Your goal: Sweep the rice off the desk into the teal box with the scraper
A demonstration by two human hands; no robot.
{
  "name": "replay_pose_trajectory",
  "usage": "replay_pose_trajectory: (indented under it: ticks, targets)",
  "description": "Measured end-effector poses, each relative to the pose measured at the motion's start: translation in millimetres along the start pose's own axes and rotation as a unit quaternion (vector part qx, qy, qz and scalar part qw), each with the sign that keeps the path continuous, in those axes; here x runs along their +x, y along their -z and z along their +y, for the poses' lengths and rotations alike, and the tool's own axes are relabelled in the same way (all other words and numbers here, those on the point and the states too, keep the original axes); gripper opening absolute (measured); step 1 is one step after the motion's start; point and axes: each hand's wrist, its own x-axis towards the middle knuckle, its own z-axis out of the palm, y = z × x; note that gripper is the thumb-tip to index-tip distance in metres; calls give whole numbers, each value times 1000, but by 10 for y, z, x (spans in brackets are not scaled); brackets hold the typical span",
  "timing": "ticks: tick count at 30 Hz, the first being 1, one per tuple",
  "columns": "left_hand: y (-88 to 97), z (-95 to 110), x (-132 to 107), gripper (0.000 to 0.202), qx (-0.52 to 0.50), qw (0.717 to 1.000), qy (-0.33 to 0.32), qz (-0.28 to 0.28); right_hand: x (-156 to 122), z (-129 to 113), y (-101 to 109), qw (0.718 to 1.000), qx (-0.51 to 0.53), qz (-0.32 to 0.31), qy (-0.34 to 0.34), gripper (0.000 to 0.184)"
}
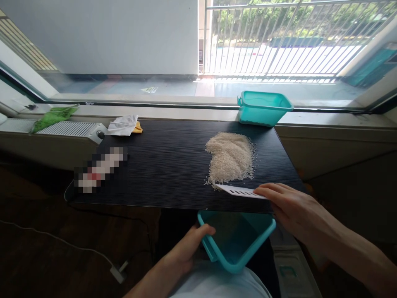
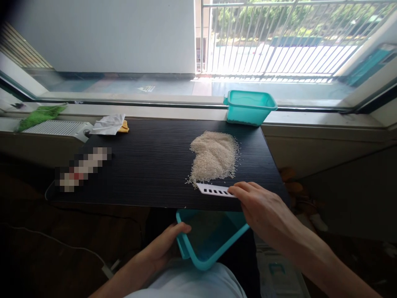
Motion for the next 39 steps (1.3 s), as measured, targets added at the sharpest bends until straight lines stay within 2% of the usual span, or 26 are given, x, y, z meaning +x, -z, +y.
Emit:
replay_pose_trajectory:
  ticks: [4,11,19,27,32,36,39]
  targets:
    - [-10,0,13,34,-4,1000,5,5,-52,-58,80,1000,19,-14,2,33]
    - [-12,5,-31,39,-4,1000,-3,1,133,-15,69,1000,-2,0,-22,33]
    - [-2,1,12,39,17,1000,2,-2,9,-87,111,999,29,-35,-13,35]
    - [11,1,-32,42,-7,1000,-13,-22,341,-226,7,1000,-20,-20,11,36]
    - [-16,26,-29,42,9,1000,-6,-14,171,-232,62,998,9,-51,20,36]
    - [-19,21,7,39,20,1000,-4,-9,-8,-137,119,999,30,-18,10,34]
    - [-12,11,9,34,10,1000,1,-3,-84,-66,132,999,30,-22,-4,34]
